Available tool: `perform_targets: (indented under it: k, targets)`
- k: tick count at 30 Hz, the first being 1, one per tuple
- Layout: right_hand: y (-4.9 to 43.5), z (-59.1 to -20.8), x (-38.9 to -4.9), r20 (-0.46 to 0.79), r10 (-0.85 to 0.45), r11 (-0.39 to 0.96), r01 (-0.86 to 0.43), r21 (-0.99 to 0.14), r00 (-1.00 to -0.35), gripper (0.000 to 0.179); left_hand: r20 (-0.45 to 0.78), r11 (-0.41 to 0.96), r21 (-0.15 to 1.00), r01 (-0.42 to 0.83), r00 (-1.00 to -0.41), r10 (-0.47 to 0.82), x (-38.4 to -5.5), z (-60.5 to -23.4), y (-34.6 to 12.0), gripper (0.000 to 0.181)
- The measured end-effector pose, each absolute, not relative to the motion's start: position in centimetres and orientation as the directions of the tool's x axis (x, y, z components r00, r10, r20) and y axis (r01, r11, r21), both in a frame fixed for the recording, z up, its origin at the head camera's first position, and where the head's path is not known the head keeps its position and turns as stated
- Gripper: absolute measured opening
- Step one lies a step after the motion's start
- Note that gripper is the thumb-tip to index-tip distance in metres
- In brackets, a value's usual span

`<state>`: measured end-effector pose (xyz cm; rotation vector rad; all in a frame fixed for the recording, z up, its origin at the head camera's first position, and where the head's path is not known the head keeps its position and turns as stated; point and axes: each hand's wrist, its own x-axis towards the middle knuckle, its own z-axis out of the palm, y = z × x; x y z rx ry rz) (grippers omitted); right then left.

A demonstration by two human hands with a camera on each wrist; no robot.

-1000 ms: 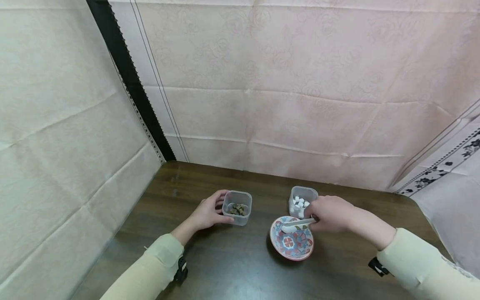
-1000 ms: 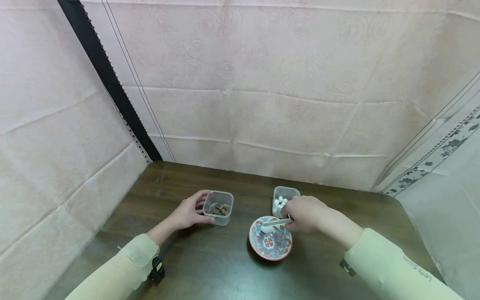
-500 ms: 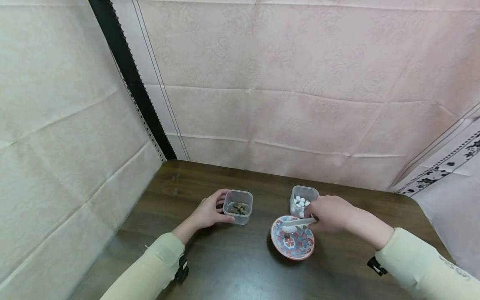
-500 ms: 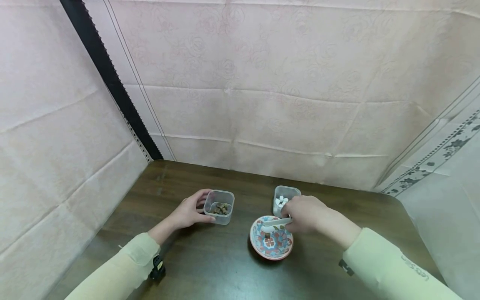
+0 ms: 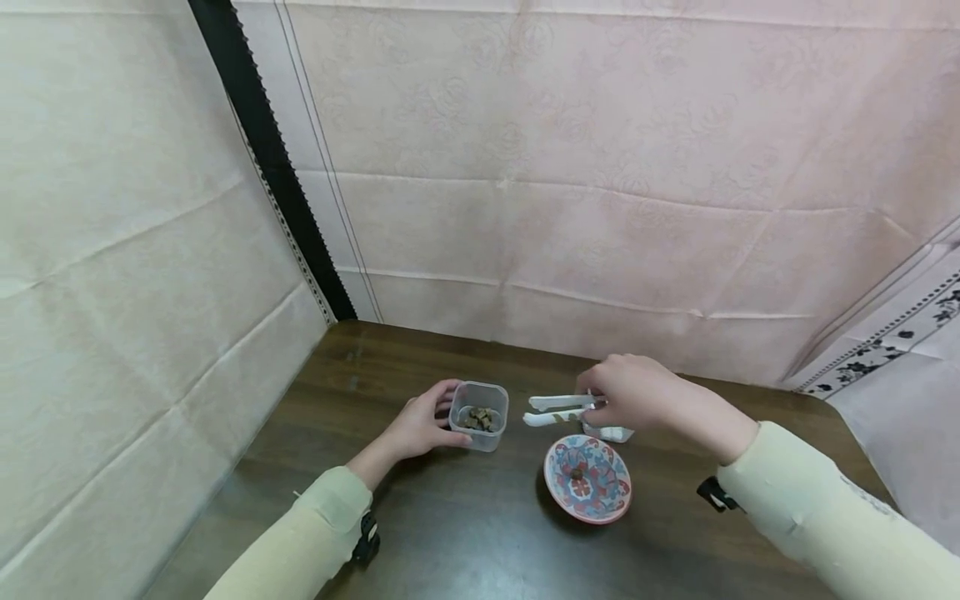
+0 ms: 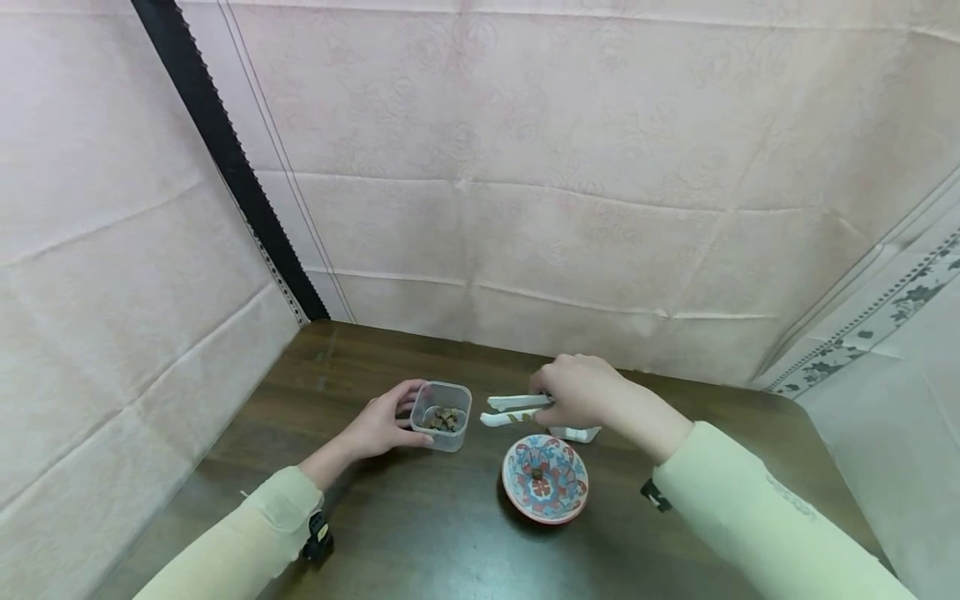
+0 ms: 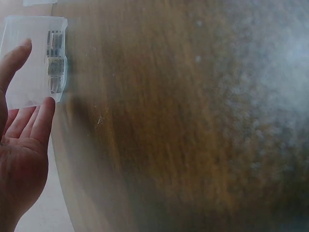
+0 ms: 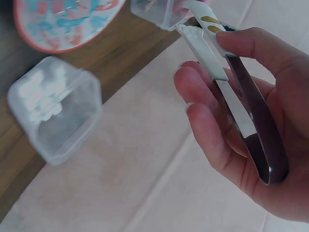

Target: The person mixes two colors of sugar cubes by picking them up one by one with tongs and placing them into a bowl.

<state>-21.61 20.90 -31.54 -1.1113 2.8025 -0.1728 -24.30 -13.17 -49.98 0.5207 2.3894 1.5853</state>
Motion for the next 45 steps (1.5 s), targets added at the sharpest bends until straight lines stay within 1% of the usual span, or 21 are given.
perform_targets:
  k: [4, 9, 16, 22, 26, 38, 45]
  targets:
    - [19.0, -31.9, -22.7, -0.082, -0.709, 0.705, -0.696, -0.136, -0.701, 0.018, 0.005, 0.359, 0.918, 0.167, -0.912, 0.411, -24.4, -50.0, -13.0, 0.089]
    - [16.5, -32.6, -23.9, -0.121, -0.705, 0.709, -0.698, -0.1, -0.699, 0.018, -0.004, 0.367, 0.916, 0.159, -0.914, 0.406, -24.3, -50.0, -12.9, 0.089]
    - [12.9, -33.1, -24.9, -0.189, -0.654, 0.738, -0.673, 0.053, -0.733, 0.02, 0.001, 0.361, 0.918, 0.163, -0.911, 0.411, -24.3, -49.7, -13.1, 0.089]
    - [10.8, -34.0, -25.7, -0.209, -0.633, 0.731, -0.664, 0.155, -0.745, 0.02, 0.0, 0.365, 0.917, 0.163, -0.913, 0.407, -24.2, -49.7, -13.2, 0.089]
    - [9.9, -34.7, -26.1, -0.22, -0.615, 0.743, -0.65, 0.159, -0.757, 0.022, 0.003, 0.368, 0.915, 0.166, -0.914, 0.406, -24.2, -49.6, -13.2, 0.089]
    - [8.1, -36.2, -27.1, -0.294, -0.526, 0.816, -0.571, 0.089, -0.798, 0.023, -0.012, 0.361, 0.921, 0.145, -0.918, 0.397, -24.2, -49.7, -13.1, 0.089]
    - [7.1, -36.6, -27.3, -0.302, -0.509, 0.822, -0.559, 0.108, -0.806, 0.023, -0.011, 0.361, 0.921, 0.146, -0.917, 0.4, -24.1, -49.7, -13.1, 0.089]
